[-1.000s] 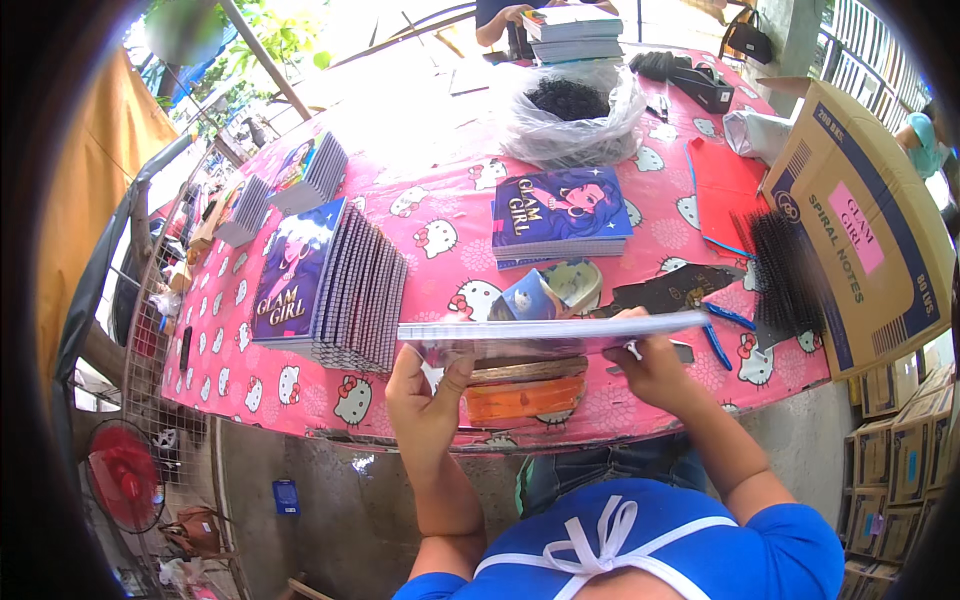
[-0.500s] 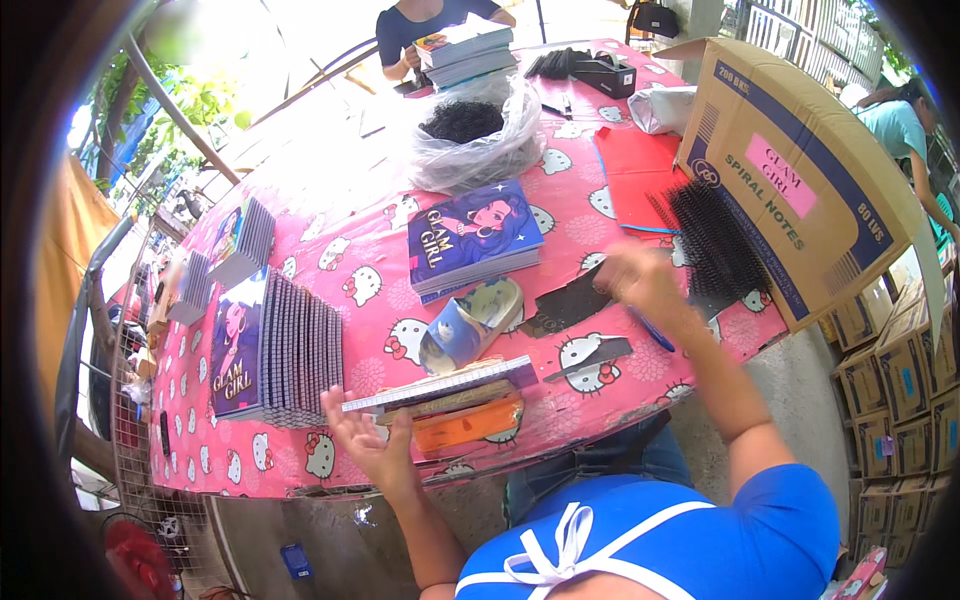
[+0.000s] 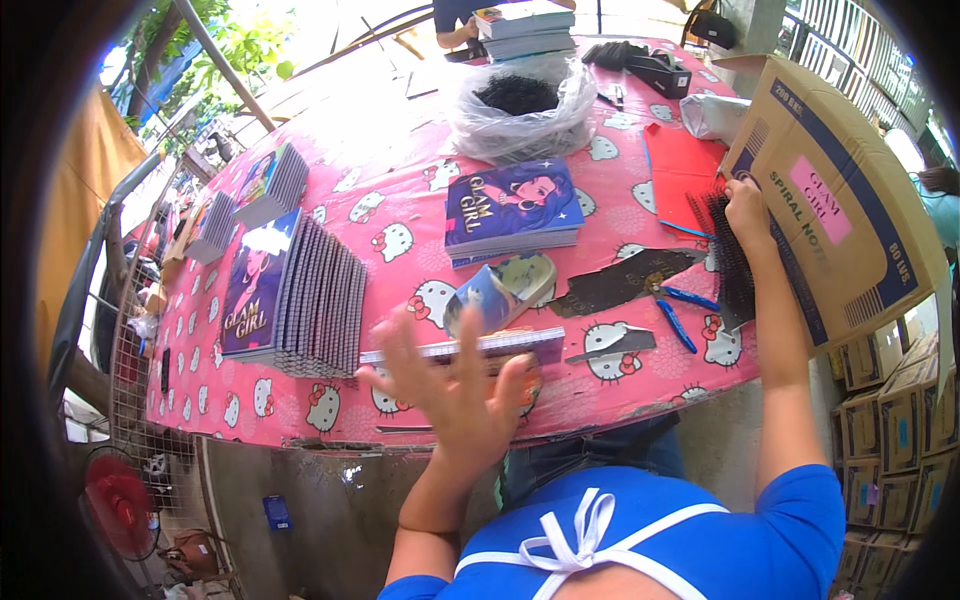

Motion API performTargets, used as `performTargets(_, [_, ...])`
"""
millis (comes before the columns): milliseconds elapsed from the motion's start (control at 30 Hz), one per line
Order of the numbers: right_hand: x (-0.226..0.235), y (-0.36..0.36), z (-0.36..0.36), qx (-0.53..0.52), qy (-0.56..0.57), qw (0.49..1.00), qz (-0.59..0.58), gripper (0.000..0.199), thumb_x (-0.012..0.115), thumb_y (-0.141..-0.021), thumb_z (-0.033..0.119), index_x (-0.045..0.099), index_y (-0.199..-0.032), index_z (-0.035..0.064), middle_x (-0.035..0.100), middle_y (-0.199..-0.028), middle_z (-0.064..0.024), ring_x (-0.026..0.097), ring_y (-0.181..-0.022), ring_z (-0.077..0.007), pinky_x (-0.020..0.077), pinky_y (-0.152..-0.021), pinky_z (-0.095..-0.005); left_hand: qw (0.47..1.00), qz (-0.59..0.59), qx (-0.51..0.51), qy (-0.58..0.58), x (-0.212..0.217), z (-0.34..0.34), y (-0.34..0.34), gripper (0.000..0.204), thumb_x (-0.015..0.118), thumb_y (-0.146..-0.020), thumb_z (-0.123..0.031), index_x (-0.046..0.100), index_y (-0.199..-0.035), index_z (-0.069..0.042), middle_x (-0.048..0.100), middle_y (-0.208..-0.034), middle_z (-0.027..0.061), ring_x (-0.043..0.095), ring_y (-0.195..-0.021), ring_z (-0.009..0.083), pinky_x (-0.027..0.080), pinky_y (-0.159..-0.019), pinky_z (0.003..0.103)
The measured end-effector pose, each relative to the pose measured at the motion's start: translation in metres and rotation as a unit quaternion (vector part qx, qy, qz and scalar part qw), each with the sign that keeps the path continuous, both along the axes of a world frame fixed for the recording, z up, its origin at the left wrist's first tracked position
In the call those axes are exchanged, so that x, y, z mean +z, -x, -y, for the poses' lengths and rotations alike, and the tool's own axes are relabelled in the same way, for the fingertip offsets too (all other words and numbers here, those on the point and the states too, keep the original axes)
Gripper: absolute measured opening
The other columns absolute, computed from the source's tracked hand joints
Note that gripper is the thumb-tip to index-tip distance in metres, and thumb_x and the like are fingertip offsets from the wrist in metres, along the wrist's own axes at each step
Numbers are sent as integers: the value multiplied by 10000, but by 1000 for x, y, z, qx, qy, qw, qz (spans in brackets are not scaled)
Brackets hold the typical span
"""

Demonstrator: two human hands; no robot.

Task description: The person assembles spiral-bound notebooks by aligning a cover onto a stack of pages, threading a spiral wire through the holes using a small handheld tool, and then placing the finished notebook onto a stack.

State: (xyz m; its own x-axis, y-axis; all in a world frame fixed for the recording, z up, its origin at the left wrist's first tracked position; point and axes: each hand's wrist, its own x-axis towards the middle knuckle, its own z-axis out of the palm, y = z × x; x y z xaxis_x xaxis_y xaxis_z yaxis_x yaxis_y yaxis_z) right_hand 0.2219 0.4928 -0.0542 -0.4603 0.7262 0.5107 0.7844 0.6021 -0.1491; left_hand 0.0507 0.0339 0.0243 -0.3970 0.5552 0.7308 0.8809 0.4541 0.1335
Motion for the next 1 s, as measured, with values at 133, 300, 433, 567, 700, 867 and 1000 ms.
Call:
performTargets(133, [52,43,125,198,21,980,-21,160,645,-811,122,705,-958,119,635,-869,-127,632,-784,-299,507,-675,-397,984,56,-71,151,-10,-9,11,481,522,-929,-370,503,-1327,-102,465,-1363,150,414,-1278,277,77,-1101,550])
performTargets(300, [77,48,267,467,268,815,-213,228,716,-762,44,717,-988,71,622,-814,-74,621,-735,-166,496,-635,-293,974,155,-161,-29,-7,-16,14,305,703,-808,-233,663,-1060,-66,674,-996,63,600,-1021,250,258,-1020,444])
performTargets(433, [77,53,275,452,251,818,-252,210,741,-751,79,717,-960,64,608,-814,-76,602,-728,-173,489,-655,-294,968,152,-181,-88,-7,-20,16,201,780,-714,-168,718,-886,-85,670,-858,15,610,-879,180,334,-915,372])
performTargets(567, [78,61,274,473,245,814,-232,268,751,-719,32,712,-983,57,606,-814,-69,581,-714,-154,464,-614,-277,968,148,-179,-98,-9,-20,15,187,793,-694,-156,728,-857,-91,653,-799,-10,585,-772,147,356,-868,335])
performTargets(700, [85,66,266,498,309,790,-179,198,711,-773,63,705,-970,51,648,-797,-107,628,-699,-194,491,-627,-304,966,152,-178,-105,-9,-19,14,195,794,-694,-150,729,-870,-97,647,-778,-19,568,-729,140,355,-856,326])
performTargets(867, [93,66,259,530,383,747,-120,164,678,-811,82,697,-970,44,666,-777,-134,656,-695,-226,508,-640,-322,967,148,-179,-105,-11,-19,14,216,795,-698,-163,726,-894,-102,654,-785,-11,563,-715,144,356,-835,331])
performTargets(1000, [94,65,267,538,220,807,-103,202,647,-807,49,678,-1005,62,621,-804,-137,625,-718,-277,490,-653,-364,970,149,-156,-108,-10,-19,11,271,823,-671,-184,698,-887,-81,666,-790,27,589,-714,181,379,-839,356])
